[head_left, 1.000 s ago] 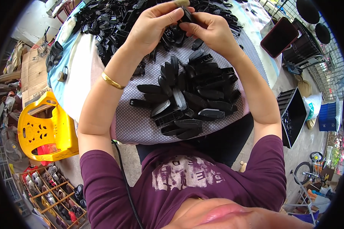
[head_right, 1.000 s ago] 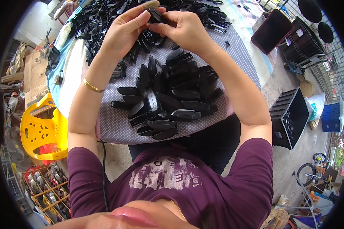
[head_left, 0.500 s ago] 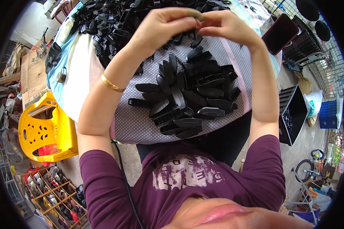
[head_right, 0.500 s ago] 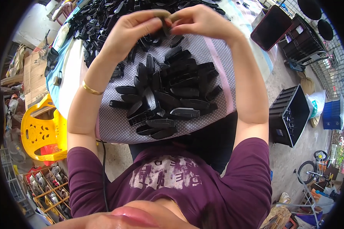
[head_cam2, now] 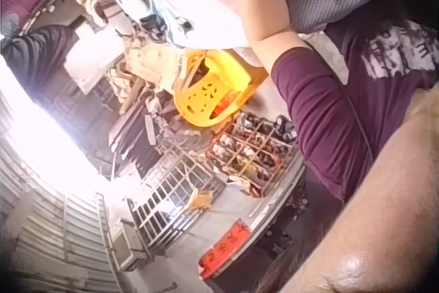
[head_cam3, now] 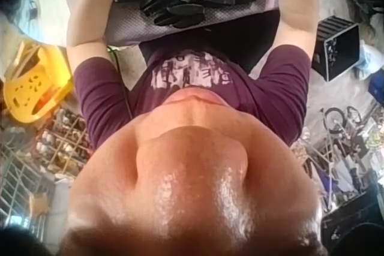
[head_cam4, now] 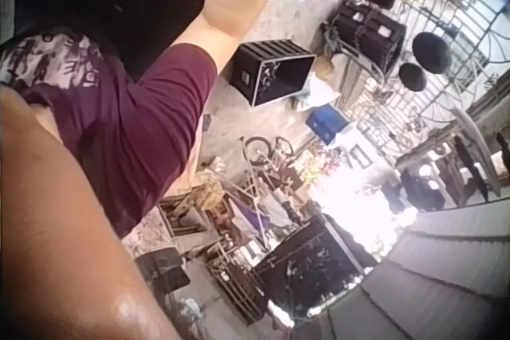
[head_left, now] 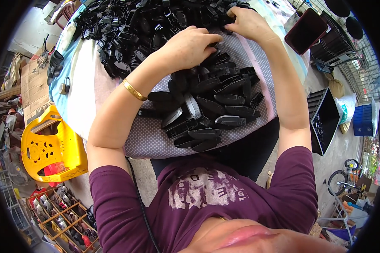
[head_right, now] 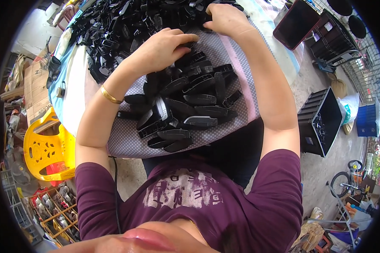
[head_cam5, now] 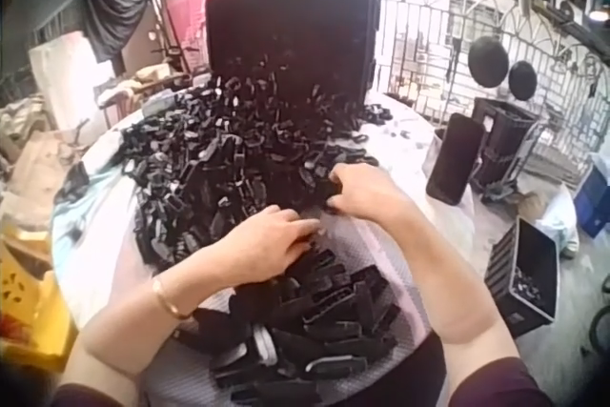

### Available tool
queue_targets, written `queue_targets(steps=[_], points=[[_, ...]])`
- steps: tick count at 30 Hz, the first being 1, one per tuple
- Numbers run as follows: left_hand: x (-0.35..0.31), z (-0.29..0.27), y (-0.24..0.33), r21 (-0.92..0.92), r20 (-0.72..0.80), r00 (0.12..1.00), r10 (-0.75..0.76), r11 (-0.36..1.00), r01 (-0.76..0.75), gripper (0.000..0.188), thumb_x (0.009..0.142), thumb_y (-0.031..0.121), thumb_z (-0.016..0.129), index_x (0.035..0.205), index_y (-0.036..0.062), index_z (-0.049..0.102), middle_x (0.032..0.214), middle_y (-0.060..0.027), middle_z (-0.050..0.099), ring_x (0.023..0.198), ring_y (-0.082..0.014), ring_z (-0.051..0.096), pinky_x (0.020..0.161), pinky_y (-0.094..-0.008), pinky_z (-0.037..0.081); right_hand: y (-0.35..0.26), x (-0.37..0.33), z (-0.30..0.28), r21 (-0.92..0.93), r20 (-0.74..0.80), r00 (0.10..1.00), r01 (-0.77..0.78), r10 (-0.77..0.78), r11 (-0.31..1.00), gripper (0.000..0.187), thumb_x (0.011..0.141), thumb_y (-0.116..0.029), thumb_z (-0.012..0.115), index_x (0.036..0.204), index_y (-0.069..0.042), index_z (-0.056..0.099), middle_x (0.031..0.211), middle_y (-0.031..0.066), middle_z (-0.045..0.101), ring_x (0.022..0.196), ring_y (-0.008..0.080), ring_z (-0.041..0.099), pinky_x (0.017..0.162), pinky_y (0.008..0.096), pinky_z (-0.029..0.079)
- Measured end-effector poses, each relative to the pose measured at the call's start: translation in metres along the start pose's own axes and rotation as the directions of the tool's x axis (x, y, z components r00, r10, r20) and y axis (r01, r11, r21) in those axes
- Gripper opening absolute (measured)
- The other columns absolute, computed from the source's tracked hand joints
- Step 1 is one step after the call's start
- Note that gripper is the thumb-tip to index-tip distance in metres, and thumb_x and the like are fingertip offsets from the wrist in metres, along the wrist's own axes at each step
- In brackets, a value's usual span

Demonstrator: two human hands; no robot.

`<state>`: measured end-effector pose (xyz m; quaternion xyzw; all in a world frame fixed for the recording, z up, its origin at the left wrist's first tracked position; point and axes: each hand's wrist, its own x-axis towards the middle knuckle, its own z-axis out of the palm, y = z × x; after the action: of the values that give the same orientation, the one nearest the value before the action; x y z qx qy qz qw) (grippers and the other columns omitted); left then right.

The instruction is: Assembling black plastic clips by snapping components together.

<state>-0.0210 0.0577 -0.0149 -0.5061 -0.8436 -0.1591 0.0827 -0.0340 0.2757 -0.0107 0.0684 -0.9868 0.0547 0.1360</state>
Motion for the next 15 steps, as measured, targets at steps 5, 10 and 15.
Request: queue_targets(steps=[5,10,15], points=[[0.002,-0.001,0.002,-0.112,-0.02,1.0,-0.018,0.994,0.016,0.025,0.083,0.013,0.061,0.107,0.006,0.06,0.101,-0.0131,0.062,0.097,-0.0305,0.057,0.086,-0.0371,0.046,0.015,0.005,0.019,-0.059,-0.145,0.985,0.083,-0.091,0.995,0.037,0.079,-0.024,0.067,0.106,-0.001,0.059,0.086,0.0127,0.065,0.082,0.0245,0.066,0.074,0.0331,0.052],[-0.005,-0.005,0.001,-0.39,-0.069,0.965,-0.255,0.897,0.209,0.033,0.075,0.007,0.067,0.107,0.0042,0.058,0.095,-0.0109,0.061,0.09,-0.022,0.059,0.08,-0.0313,0.048,-0.01,-0.006,-0.009,0.228,0.024,0.999,-0.031,0.026,0.973,0.059,0.063,-0.013,0.067,0.118,0.002,0.052,0.076,0.0143,0.063,0.061,0.0174,0.061,0.056,0.03,0.05],[-0.007,-0.011,-0.014,-0.561,-0.249,0.919,-0.306,0.819,0.12,0.039,0.073,-0.001,0.065,0.111,0.0032,0.056,0.099,-0.0056,0.059,0.088,-0.0151,0.058,0.085,-0.0267,0.047,0.0,-0.005,-0.032,0.6,0.326,0.945,-0.211,0.006,0.772,0.055,0.066,-0.009,0.068,0.117,0.004,0.051,0.079,0.0126,0.063,0.062,0.0169,0.061,0.054,0.0277,0.05]])
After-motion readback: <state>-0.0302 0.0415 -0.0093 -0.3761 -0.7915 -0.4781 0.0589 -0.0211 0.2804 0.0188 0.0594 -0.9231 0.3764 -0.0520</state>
